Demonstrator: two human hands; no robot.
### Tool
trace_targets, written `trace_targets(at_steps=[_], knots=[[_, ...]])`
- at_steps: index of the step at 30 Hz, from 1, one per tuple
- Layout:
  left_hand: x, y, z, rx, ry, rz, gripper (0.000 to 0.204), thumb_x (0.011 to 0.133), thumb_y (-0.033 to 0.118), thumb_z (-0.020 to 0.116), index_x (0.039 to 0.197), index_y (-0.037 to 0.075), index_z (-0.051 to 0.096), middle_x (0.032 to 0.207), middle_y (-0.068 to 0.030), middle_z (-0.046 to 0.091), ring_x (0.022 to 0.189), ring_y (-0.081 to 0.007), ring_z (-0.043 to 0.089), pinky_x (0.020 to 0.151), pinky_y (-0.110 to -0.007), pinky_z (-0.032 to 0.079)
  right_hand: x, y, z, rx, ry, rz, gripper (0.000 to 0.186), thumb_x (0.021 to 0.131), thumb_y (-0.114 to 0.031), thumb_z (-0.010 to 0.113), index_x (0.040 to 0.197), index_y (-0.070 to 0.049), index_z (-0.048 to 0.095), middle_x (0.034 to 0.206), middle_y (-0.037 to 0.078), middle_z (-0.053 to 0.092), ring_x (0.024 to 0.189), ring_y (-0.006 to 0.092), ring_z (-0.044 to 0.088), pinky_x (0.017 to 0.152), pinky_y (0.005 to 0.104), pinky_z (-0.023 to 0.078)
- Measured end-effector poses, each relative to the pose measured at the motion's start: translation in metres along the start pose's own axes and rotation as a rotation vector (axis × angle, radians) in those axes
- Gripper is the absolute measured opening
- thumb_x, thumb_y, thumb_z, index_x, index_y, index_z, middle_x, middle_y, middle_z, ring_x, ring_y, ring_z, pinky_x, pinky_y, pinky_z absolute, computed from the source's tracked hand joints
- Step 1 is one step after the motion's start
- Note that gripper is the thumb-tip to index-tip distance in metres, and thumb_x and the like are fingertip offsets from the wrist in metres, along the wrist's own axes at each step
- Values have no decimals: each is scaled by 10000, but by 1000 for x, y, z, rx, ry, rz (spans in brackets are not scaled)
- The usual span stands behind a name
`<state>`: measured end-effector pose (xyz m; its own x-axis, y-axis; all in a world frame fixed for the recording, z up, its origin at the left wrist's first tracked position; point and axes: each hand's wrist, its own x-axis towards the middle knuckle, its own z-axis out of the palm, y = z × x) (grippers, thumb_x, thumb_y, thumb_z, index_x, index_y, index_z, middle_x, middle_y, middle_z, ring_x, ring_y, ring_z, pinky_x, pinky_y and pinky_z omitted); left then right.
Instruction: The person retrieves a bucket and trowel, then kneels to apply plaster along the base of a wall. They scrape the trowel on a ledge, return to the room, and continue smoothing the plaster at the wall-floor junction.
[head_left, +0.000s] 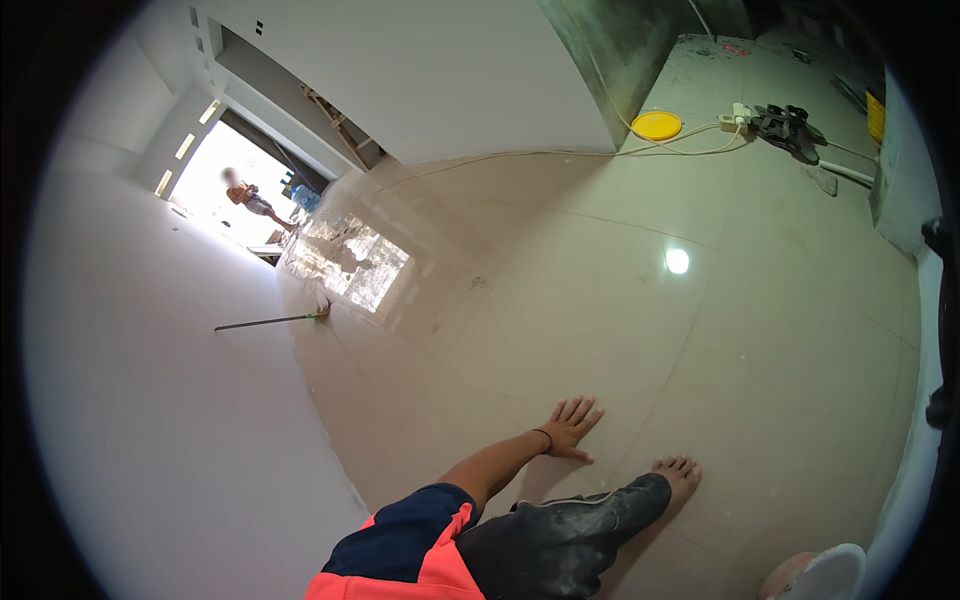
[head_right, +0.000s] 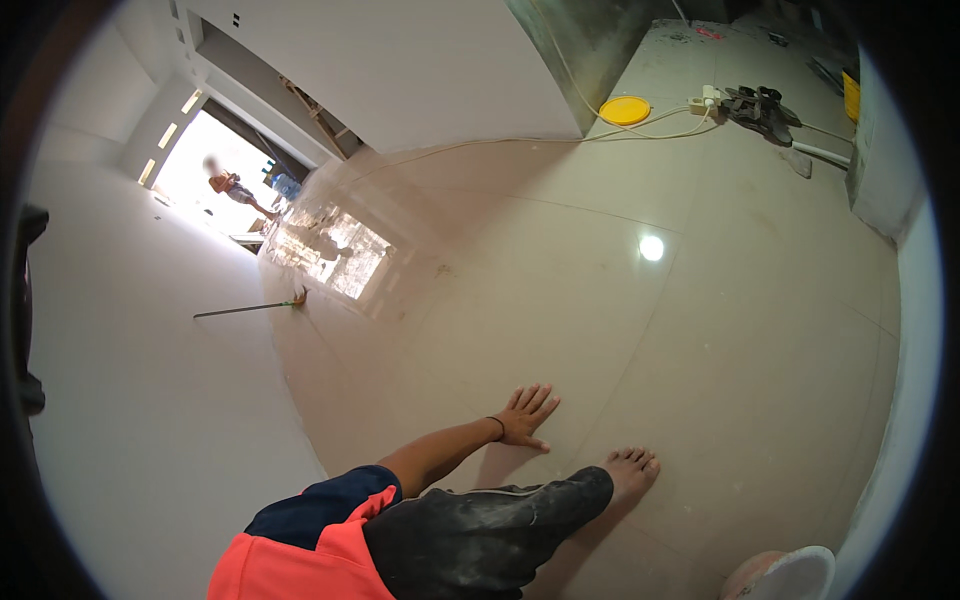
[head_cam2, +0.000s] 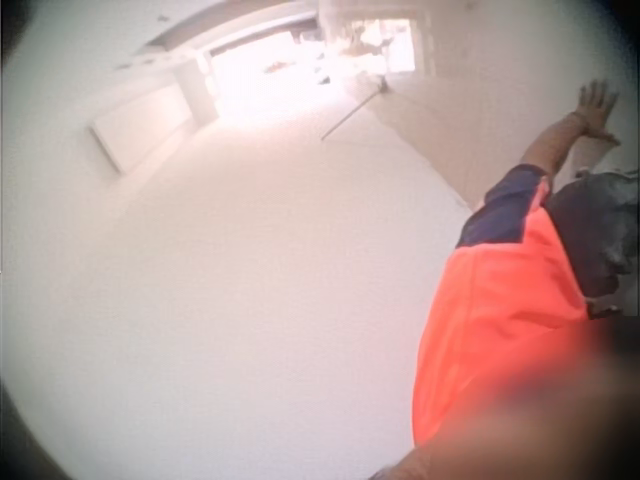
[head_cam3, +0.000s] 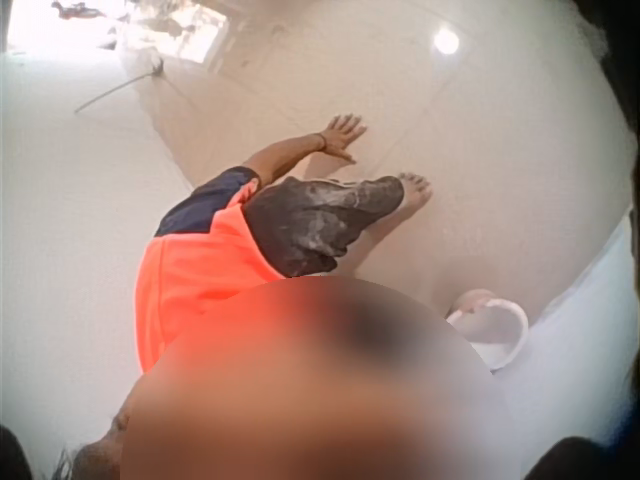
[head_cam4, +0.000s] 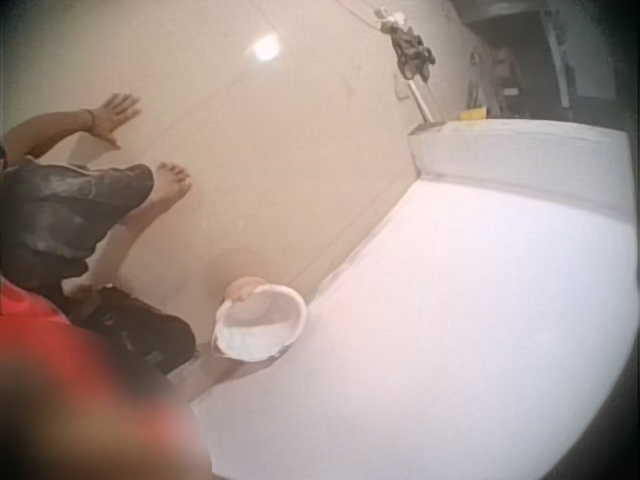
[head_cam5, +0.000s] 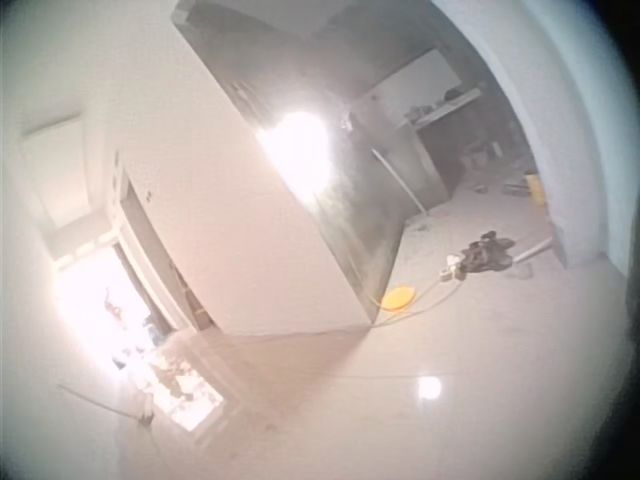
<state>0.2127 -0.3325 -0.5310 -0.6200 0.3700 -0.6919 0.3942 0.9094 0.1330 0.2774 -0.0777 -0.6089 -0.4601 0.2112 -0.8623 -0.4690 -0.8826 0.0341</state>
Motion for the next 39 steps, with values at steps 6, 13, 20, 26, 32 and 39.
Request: trace_targets(at_steps=[6, 13, 20, 26, 32, 39], knots=[[-3, 9, 3, -16, 27, -49, 1226, 828, 749, 646, 1652, 181, -62, 1700, -203, -137, 1559, -418, -157, 1225, -618, -19, 2, -3, 0, 19, -1, 19, 733, 1000, -564, 435, 1591, -180, 232, 1631, 83, 180, 1467, 229, 122, 1197, 444, 103], [30, 55, 1, -320, 302, 130, 881, 948, 472, 645, 1623, 114, 206, 1668, -270, 134, 1547, -434, 147, 1240, -560, 154, 4, -3, 0, 25, 5, 17, 744, 1003, -567, 421, 1602, -181, 209, 1651, 80, 152, 1492, 229, 92, 1213, 442, 78], [34, 138, -18, -137, 97, 648, 836, 972, 427, 613, 1636, 147, 188, 1703, -169, 137, 1557, -387, 177, 1243, -549, 183, 8, -5, -1, 20, 10, 5, 754, 1006, -570, 408, 1613, -181, 187, 1671, 77, 124, 1517, 229, 62, 1229, 440, 53], [11, 147, -33, 5, -37, 530, 950, 946, 510, 605, 1658, 202, 57, 1730, -101, 26, 1577, -368, 116, 1253, -565, 157, 7, -7, 2, 52, 6, 7, 764, 1008, -573, 397, 1623, -182, 167, 1688, 75, 100, 1538, 229, 36, 1243, 438, 31], [15, 151, -9, 6, 18, 431, 836, 1000, 494, 518, 1658, 202, 92, 1726, -99, 80, 1578, -350, 126, 1257, -557, 112, 7, -10, 2, 59, -6, 0, 773, 1011, -575, 385, 1633, -182, 148, 1705, 73, 76, 1559, 230, 10, 1257, 436, 10], [4, 98, 23, 92, 84, 355, 889, 990, 510, 552, 1659, 173, 74, 1725, -133, 24, 1587, -357, 13, 1242, -586, 75, 4, -2, 7, 68, -58, -13, 784, 1014, -578, 372, 1644, -183, 125, 1725, 70, 49, 1584, 230, -20, 1273, 434, -15]])
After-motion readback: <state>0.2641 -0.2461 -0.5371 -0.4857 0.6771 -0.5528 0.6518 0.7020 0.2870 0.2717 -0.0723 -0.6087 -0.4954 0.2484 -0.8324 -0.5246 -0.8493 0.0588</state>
